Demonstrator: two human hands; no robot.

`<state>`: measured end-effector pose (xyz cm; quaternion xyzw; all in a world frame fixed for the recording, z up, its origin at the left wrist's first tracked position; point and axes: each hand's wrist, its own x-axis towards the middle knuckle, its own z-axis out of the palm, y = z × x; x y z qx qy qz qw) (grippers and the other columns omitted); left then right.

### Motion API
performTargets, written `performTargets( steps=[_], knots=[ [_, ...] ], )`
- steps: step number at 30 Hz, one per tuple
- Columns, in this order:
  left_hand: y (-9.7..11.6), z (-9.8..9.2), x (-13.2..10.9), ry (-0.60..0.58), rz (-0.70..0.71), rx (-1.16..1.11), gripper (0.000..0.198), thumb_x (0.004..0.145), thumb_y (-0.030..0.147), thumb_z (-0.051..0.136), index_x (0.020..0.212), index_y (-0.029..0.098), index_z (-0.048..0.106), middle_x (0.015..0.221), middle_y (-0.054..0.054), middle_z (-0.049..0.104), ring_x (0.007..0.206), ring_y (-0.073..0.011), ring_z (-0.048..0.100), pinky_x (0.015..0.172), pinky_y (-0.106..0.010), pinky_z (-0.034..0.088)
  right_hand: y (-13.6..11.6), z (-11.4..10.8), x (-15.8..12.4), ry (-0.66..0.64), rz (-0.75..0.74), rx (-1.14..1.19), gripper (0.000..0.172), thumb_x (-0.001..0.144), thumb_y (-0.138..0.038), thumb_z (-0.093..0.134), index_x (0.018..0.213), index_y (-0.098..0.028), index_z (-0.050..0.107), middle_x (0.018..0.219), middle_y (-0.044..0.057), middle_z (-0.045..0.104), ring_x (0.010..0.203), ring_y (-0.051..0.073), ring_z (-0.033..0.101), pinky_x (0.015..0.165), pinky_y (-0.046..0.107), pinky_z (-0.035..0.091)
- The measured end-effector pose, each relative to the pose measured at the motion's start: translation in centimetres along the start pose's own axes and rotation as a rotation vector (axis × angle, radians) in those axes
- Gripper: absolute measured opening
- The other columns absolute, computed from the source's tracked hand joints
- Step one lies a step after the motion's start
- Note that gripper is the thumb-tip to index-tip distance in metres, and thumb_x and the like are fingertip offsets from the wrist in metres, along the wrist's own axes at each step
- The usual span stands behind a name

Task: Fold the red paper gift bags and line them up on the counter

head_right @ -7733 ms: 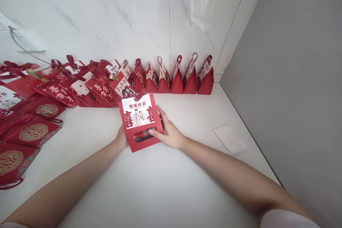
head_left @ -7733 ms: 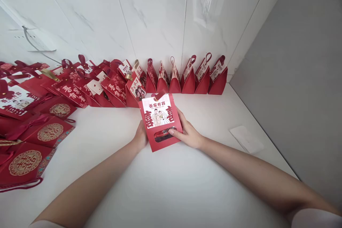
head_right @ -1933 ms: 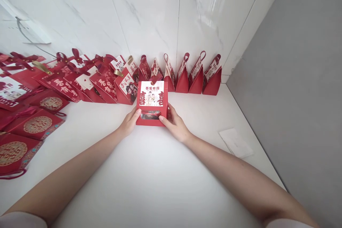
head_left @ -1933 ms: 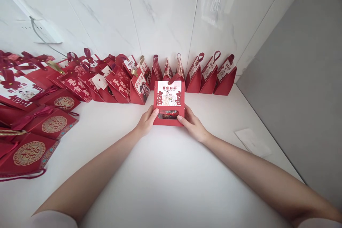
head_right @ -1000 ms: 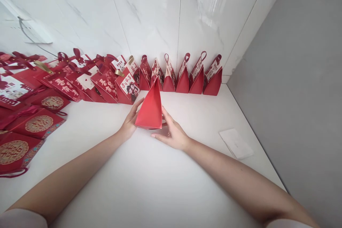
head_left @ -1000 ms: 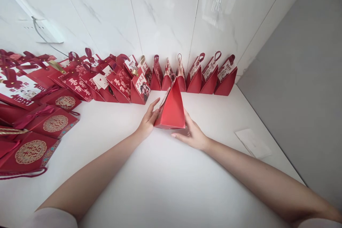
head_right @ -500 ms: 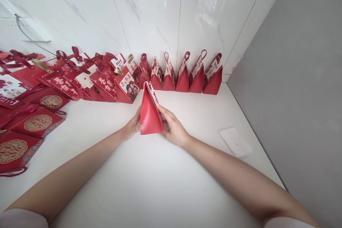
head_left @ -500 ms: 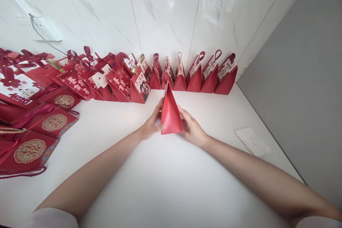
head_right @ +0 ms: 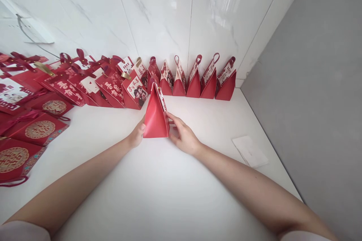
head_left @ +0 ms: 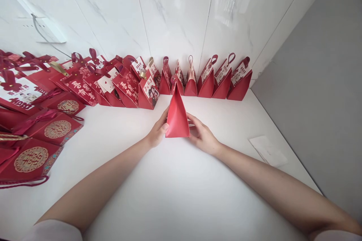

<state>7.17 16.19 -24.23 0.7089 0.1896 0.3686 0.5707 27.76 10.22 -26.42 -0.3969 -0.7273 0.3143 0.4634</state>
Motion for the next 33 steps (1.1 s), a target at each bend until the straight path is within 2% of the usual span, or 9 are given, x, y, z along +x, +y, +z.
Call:
performTargets(
  steps=[3,8,14,16,18,20,22,27,33],
  knots=[
    [-0.3,-0.4,0.0,-0.030,-0.016,-0.005,0.079,0.086,0.068,0.042,0.148,0.021,0.031,0.153,-0.009,0.032,0.140,-0.0326,0.030,0.115,-0.048,0.028,0.4,0.2,0.1,0.004,0.008,-0.012,0.064,0.085,-0.016,0.055,0.144,-0.030,0.033,0.142,0.007,0.046,0.120,0.022,0.054,0.097,0.041,0.051],
    [-1.5,-1.6,0.0,0.035,-0.033,0.061,0.083,0.084,0.068,0.044,0.149,0.021,0.029,0.151,-0.009,0.037,0.140,-0.0341,0.029,0.115,-0.051,0.028,0.3,-0.3,0.2,-0.014,0.084,-0.132,0.051,0.086,-0.014,0.051,0.135,-0.024,0.044,0.130,0.008,0.056,0.114,0.019,0.058,0.100,0.039,0.050],
    [-1.7,-1.8,0.1,0.021,-0.030,0.007,0.077,0.087,0.062,0.046,0.150,0.023,0.026,0.150,-0.009,0.037,0.139,-0.0329,0.033,0.112,-0.049,0.034,-3.1,-5.9,-2.4,-0.158,0.088,-0.723,0.034,0.091,-0.022,0.050,0.123,-0.020,0.058,0.140,0.013,0.050,0.128,0.029,0.048,0.107,0.051,0.039],
    [-1.3,-1.6,0.1,0.025,-0.039,-0.008,0.076,0.087,0.060,0.047,0.150,0.024,0.026,0.150,-0.009,0.038,0.138,-0.0325,0.034,0.112,-0.048,0.035,-4.0,-8.1,-4.6,-0.111,0.250,-0.940,0.037,0.092,-0.027,0.048,0.127,-0.018,0.056,0.145,0.016,0.045,0.132,0.032,0.043,0.109,0.055,0.033],
    [-1.1,-1.5,0.1,0.036,-0.043,-0.008,0.077,0.086,0.060,0.048,0.150,0.024,0.026,0.150,-0.009,0.038,0.138,-0.0328,0.035,0.112,-0.049,0.036,-4.2,-9.6,-7.3,-0.051,0.555,-1.079,0.048,0.094,-0.036,0.044,0.135,-0.012,0.050,0.149,0.020,0.038,0.138,0.037,0.035,0.110,0.058,0.030],
    [-1.0,-1.5,0.1,0.029,-0.050,-0.002,0.079,0.086,0.061,0.048,0.151,0.025,0.024,0.150,-0.009,0.037,0.137,-0.0333,0.036,0.110,-0.049,0.037,-4.0,-10.3,-10.2,-0.032,0.850,-1.100,0.058,0.095,-0.046,0.036,0.140,-0.010,0.045,0.151,0.021,0.034,0.141,0.039,0.028,0.110,0.060,0.029],
    [-1.1,-1.6,0.1,0.016,-0.056,0.011,0.079,0.086,0.061,0.047,0.151,0.025,0.022,0.150,-0.009,0.037,0.136,-0.0332,0.037,0.110,-0.049,0.038,-3.4,-10.0,-12.9,0.020,0.974,-1.047,0.068,0.095,-0.055,0.028,0.148,-0.012,0.033,0.155,0.019,0.027,0.144,0.036,0.023,0.112,0.058,0.029],
    [-1.4,-1.9,0.1,0.016,-0.048,0.036,0.079,0.087,0.061,0.046,0.152,0.025,0.020,0.151,-0.008,0.037,0.136,-0.0330,0.036,0.109,-0.047,0.039,-1.7,-8.8,-16.4,0.136,0.873,-0.962,0.079,0.091,-0.066,0.027,0.154,-0.021,0.015,0.160,0.009,0.010,0.147,0.030,0.006,0.119,0.057,0.015],
    [-1.5,-1.9,0.1,0.027,-0.061,0.005,0.079,0.086,0.060,0.048,0.152,0.026,0.021,0.148,-0.009,0.040,0.132,-0.0321,0.042,0.109,-0.047,0.037,0.9,-11.3,-14.0,0.125,0.742,-0.928,0.066,0.096,-0.058,0.025,0.153,-0.027,0.017,0.160,0.004,0.016,0.147,0.029,0.011,0.116,0.063,0.010]
  ],
)
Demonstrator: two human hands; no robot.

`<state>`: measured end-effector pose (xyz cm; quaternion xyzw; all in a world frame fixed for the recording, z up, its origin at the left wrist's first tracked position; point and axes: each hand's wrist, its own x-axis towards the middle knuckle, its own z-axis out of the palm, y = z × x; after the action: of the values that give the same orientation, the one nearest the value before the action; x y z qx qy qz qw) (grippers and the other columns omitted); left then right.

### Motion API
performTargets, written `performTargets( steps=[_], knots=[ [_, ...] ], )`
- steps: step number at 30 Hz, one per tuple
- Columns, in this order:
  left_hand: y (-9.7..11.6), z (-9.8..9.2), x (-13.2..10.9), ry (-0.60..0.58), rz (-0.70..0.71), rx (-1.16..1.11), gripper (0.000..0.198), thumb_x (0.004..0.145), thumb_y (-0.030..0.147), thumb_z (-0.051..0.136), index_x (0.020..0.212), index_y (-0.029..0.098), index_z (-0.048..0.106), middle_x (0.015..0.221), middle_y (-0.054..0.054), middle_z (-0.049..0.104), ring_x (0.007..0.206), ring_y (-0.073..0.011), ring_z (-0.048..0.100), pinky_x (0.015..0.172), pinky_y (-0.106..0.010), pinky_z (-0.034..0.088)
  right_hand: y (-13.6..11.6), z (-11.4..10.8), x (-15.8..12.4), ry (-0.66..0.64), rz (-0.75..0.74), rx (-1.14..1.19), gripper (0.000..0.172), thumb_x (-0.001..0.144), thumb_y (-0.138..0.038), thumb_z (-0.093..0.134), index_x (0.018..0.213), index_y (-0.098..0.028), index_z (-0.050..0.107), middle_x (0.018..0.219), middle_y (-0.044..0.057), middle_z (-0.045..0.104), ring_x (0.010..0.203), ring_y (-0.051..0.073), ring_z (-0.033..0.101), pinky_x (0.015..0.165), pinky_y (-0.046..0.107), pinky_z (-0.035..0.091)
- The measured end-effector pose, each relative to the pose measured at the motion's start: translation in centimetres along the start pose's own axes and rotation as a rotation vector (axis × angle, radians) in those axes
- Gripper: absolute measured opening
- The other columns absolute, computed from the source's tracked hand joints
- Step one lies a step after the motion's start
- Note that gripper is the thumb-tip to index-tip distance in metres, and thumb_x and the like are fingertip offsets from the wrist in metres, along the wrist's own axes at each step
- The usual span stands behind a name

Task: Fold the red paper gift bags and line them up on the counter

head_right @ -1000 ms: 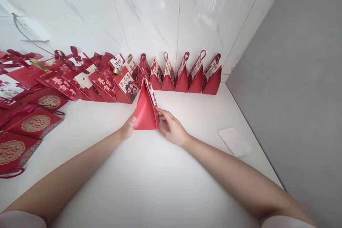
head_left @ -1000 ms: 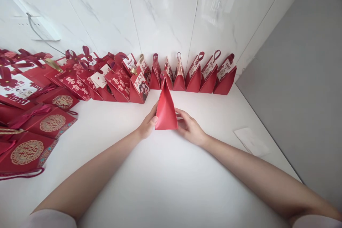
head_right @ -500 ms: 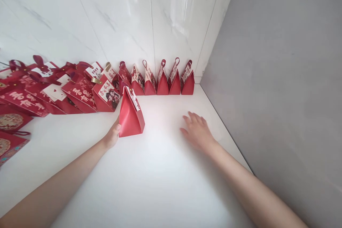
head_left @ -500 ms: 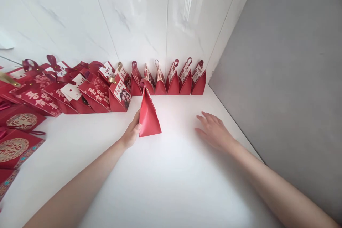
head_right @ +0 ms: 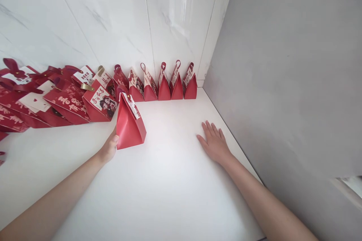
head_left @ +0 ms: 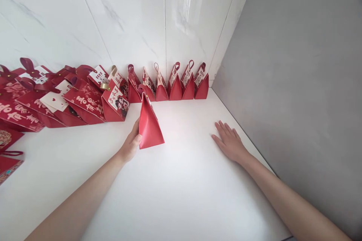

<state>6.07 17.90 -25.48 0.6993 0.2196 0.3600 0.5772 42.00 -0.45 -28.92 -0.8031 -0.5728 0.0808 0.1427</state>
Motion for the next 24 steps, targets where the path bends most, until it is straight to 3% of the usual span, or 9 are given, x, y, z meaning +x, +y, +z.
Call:
performTargets(
  steps=[4,9,14,18,24],
  knots=[
    [-0.3,-0.3,-0.1,-0.002,-0.003,0.015,0.077,0.087,0.059,0.047,0.152,0.028,0.019,0.149,-0.007,0.039,0.130,-0.0324,0.044,0.106,-0.046,0.040,0.3,-0.3,5.3,0.007,0.068,0.001,0.061,0.097,-0.057,0.021,0.151,-0.030,0.022,0.159,0.004,0.019,0.147,0.032,0.015,0.109,0.073,0.005],
    [-0.6,-0.5,-0.1,-0.023,-0.008,0.033,0.080,0.087,0.060,0.046,0.153,0.026,0.018,0.150,-0.009,0.038,0.128,-0.0330,0.045,0.105,-0.045,0.041,1.2,-0.3,11.9,0.015,0.071,-0.042,0.060,0.097,-0.051,0.020,0.151,-0.025,0.024,0.159,0.003,0.021,0.147,0.027,0.016,0.116,0.061,0.011],
    [-0.2,-0.4,-0.2,-0.022,-0.026,0.033,0.082,0.085,0.062,0.047,0.153,0.029,0.016,0.146,-0.008,0.043,0.124,-0.0324,0.049,0.102,-0.045,0.044,2.5,-0.1,17.7,0.087,0.075,-0.037,0.062,0.096,-0.041,0.023,0.151,-0.012,0.021,0.155,0.013,0.031,0.144,0.028,0.024,0.117,0.051,0.018],
    [-0.1,-0.3,-0.4,-0.045,-0.037,0.007,0.078,0.085,0.063,0.047,0.151,0.031,0.021,0.143,-0.007,0.045,0.123,-0.0314,0.051,0.100,-0.045,0.046,3.5,0.1,21.3,0.145,0.059,-0.024,0.058,0.095,-0.033,0.025,0.144,-0.003,0.032,0.153,0.019,0.031,0.140,0.029,0.032,0.115,0.044,0.025],
    [-0.9,-0.7,-0.6,-0.058,-0.029,-0.064,0.076,0.085,0.063,0.049,0.149,0.029,0.028,0.140,-0.009,0.050,0.126,-0.0341,0.047,0.102,-0.046,0.045,4.4,-0.4,24.9,0.121,-0.080,-0.003,0.050,0.096,-0.030,0.027,0.140,-0.013,0.042,0.146,0.012,0.045,0.133,0.026,0.043,0.109,0.039,0.035]
  ],
)
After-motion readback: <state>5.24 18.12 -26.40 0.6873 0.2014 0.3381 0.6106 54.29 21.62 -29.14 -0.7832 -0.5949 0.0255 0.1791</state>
